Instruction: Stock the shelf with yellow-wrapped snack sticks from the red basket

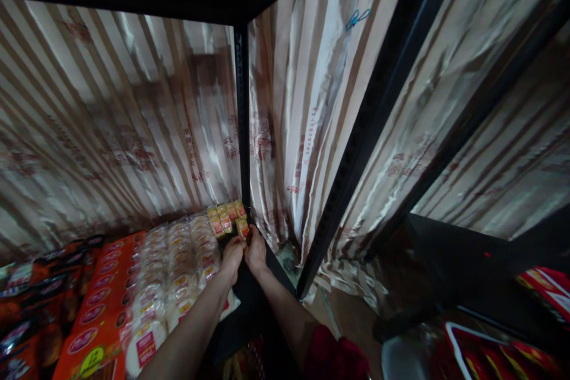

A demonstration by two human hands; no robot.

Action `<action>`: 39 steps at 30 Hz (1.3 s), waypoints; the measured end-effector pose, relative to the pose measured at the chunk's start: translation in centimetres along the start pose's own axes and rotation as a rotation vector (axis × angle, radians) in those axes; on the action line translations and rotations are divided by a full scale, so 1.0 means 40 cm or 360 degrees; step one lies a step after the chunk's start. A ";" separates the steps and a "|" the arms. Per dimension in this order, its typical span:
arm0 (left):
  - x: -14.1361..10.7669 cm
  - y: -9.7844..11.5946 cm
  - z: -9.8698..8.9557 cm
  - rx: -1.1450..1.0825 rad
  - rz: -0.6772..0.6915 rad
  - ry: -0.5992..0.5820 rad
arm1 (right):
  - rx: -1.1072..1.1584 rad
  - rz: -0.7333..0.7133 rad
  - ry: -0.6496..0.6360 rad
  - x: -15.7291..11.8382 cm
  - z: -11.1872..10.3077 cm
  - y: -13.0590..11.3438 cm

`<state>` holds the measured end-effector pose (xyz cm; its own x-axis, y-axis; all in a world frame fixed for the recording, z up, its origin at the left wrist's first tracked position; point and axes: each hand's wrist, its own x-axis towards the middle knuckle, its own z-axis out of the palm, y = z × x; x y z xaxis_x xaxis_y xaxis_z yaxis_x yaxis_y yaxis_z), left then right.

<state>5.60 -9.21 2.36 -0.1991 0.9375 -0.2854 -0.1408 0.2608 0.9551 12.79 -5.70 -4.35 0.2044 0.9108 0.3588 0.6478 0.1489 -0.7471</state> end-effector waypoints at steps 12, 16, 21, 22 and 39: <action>0.070 0.005 0.011 -0.0062 -0.0013 0.0041 | 0.0257 -0.0051 0.0089 0.077 0.052 0.003; 0.087 0.004 0.010 -0.0073 -0.0068 0.0045 | 0.0263 -0.0036 0.0101 0.086 0.074 0.012; 0.096 0.005 0.006 -0.0048 -0.0038 0.0048 | 0.0231 -0.0077 0.0111 0.098 0.099 0.026; 0.099 0.004 0.005 -0.0044 -0.0029 0.0045 | 0.0231 -0.0093 0.0118 0.101 0.103 0.029; 0.138 -0.029 -0.003 0.0062 0.0111 -0.0068 | 0.0080 -0.0114 0.0068 0.096 0.129 0.046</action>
<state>4.54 -4.37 -0.32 -0.1657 0.9624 -0.2153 -0.0898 0.2026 0.9751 10.97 0.06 -7.23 0.1906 0.8800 0.4351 0.6245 0.2333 -0.7454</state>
